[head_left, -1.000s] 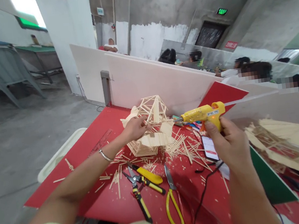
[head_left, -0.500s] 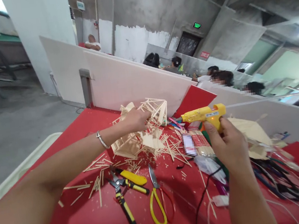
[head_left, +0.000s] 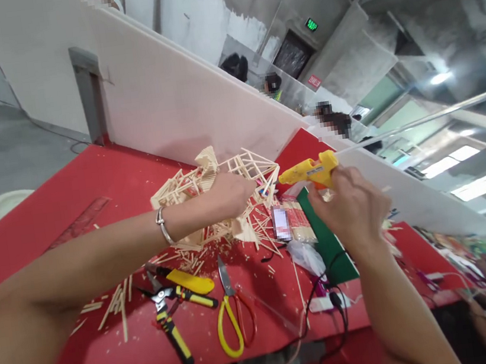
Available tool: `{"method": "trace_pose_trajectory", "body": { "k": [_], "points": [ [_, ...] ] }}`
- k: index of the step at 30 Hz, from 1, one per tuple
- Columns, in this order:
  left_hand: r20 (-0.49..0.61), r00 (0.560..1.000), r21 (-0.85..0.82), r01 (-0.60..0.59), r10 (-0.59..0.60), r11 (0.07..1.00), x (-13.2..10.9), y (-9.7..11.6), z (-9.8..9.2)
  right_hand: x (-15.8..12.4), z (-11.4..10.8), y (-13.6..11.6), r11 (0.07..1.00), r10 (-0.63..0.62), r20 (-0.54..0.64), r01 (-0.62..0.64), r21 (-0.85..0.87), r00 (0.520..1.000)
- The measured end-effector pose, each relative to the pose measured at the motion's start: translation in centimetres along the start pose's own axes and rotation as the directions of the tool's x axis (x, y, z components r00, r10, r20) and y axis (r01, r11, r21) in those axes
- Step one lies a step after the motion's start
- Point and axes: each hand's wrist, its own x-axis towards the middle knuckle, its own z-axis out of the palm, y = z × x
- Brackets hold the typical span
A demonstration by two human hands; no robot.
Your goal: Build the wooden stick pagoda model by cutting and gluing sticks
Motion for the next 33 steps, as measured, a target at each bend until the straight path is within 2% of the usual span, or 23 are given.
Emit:
{"method": "trace_pose_trajectory", "body": {
  "k": [5,12,15,18,23,33],
  "points": [
    [-0.021,1.0,-0.011,-0.016,0.016,1.0,-0.1,0.0,-0.2,0.8,0.7,-0.3,0.994,-0.07,0.01,0.07,-0.081,0.998],
    [-0.005,1.0,0.006,-0.005,0.005,1.0,-0.1,-0.1,-0.3,1.3,0.6,-0.5,0.983,-0.151,0.008,0.151,-0.105,0.989],
    [-0.043,0.999,-0.005,-0.03,0.03,1.0,0.0,-0.2,0.1,1.4,0.5,-0.6,0.979,-0.178,-0.011,0.176,-0.104,0.984],
    [-0.051,0.998,-0.01,-0.035,0.035,0.999,0.1,-0.2,0.2,1.4,0.4,-0.6,0.976,-0.191,-0.021,0.187,-0.111,0.981],
    [0.039,0.999,-0.018,0.012,-0.011,1.0,0.2,0.3,-0.3,1.3,0.3,-0.4,0.97,-0.207,-0.024,0.202,-0.136,0.978],
    [0.013,1.0,-0.041,0.014,-0.014,0.999,0.2,0.3,0.0,1.0,0.3,-0.4,0.98,-0.173,0.006,0.173,-0.103,0.985]
  ]
}}
